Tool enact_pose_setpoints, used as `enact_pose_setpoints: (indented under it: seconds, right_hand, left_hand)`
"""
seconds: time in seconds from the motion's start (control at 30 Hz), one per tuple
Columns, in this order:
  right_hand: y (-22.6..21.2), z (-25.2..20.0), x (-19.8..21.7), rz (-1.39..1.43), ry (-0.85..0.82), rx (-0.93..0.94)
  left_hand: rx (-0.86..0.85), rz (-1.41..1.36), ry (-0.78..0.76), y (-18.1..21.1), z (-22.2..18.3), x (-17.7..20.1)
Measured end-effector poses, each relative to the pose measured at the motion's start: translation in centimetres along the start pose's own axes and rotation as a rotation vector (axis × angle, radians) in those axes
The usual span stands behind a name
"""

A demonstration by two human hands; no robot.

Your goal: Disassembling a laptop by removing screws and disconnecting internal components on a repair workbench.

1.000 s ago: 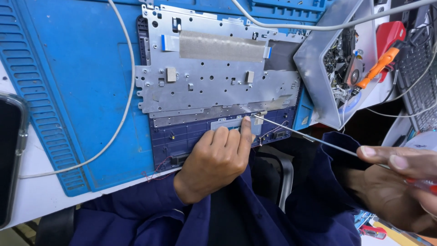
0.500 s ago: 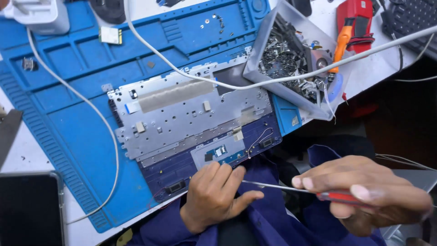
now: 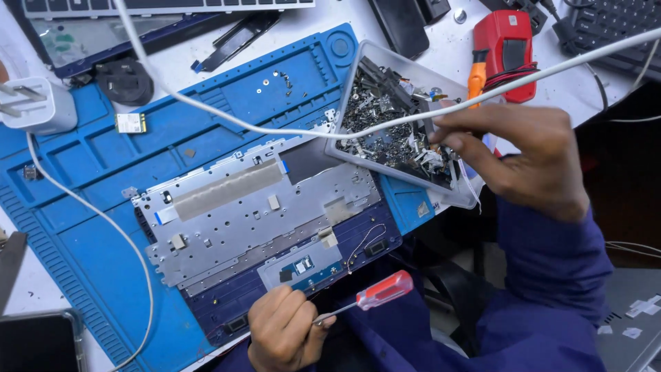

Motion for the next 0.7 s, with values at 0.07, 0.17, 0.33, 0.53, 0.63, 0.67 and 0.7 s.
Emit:
enact_pose_setpoints:
  seconds: [0.07, 0.17, 0.33, 0.53, 0.63, 0.67, 0.7]
  right_hand:
    - [0.6, 2.4, -1.1, 0.073, -0.174, 0.168]
    - [2.1, 5.2, -3.2, 0.002, -0.544, 0.216]
    - [2.8, 7.8, -5.7, -0.037, -0.697, 0.385]
    - [3.5, 7.3, -7.2, -0.171, -0.595, 0.384]
    - [3.6, 7.2, -7.4, -0.206, -0.535, 0.397]
    - [3.8, 7.2, -7.6, -0.236, -0.539, 0.371]
    - [3.9, 7.4, -7.5, -0.235, -0.537, 0.362]
  left_hand:
    - [0.133, 0.093, 0.003, -0.2, 0.0, 0.2]
    - [0.251, 0.214, 0.037, -0.4, 0.7, 1.1]
    - [0.380, 0.300, 0.068, -1.6, -1.6, 1.1]
    - [0.446, 0.337, -0.062, -2.7, -3.7, 0.6]
    - [0.396, 0.321, -0.152, -3.1, -5.0, 0.2]
    - [0.360, 0.312, -0.229, -3.4, -5.7, 0.0]
    - [0.357, 0.307, -0.236, -3.7, -5.8, 0.0]
Point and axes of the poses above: each hand's wrist, its own z-axis towards the middle knuckle, its own x-axis out of the back of the hand, y = z × x, the point moved 6 cm from there along z, towards the middle knuckle, and after that the axes turned 8 degrees about -x, right-handed, at the moved point
